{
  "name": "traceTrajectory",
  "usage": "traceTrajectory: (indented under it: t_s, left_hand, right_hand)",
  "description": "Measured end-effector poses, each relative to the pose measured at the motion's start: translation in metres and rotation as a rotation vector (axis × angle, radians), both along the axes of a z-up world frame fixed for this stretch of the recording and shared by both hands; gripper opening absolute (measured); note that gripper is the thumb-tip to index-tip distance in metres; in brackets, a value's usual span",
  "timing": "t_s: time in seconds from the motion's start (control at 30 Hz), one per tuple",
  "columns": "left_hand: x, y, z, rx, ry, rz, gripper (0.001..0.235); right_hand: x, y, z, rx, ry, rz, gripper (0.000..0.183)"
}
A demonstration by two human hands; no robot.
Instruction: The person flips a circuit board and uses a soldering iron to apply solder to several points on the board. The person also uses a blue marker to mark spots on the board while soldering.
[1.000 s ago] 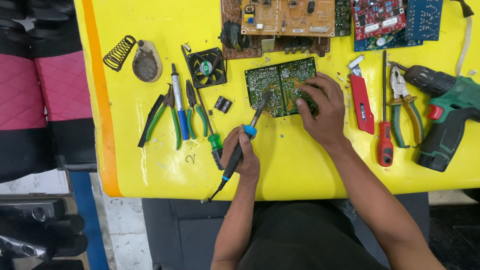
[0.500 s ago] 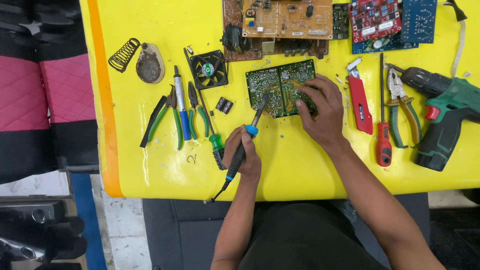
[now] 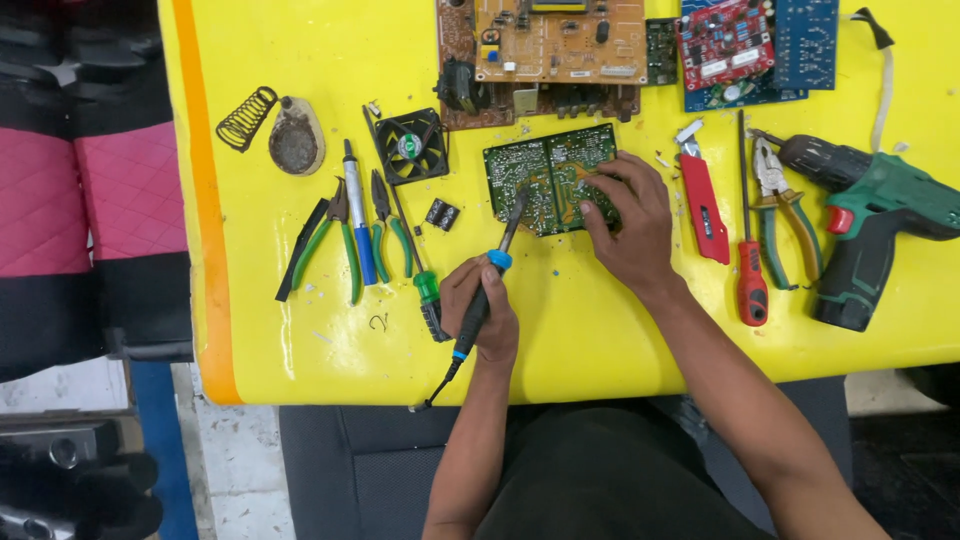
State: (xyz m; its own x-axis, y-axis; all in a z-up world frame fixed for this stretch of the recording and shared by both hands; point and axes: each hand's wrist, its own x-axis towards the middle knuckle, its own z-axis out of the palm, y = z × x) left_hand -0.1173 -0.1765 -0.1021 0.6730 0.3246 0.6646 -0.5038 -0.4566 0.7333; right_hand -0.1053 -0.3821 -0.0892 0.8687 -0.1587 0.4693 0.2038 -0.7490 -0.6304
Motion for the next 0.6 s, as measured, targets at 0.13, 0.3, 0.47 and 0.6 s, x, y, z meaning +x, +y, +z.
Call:
traceTrajectory:
  t_s: [0.13,0.3,0.47,0.6]
  left_hand:
    - [-0.0013,0.0041,-0.0046,-0.002,-0.002,-0.022,0.016]
    - [0.0015,0.0002,-0.0022,0.030,0.009,0.019,0.016]
    - [0.0014,-0.0011,-0.0066,0.037,-0.003,0.021,0.014]
    - [-0.0001,-0.0019,-0.0103,0.068,0.014,0.021,0.016]
  right_hand:
    - [-0.0002,0.0013,0.0051,-0.014,0.001,-0.023,0.021]
    - [-0.0002,0.0024,0.0077,-0.019,-0.003,-0.030,0.020]
    - [-0.0009,0.0023,0.0083,-0.018,0.003,-0.041,0.021]
    - [-0.0012,0.0029,0.0050,-0.022,0.010,-0.048,0.022]
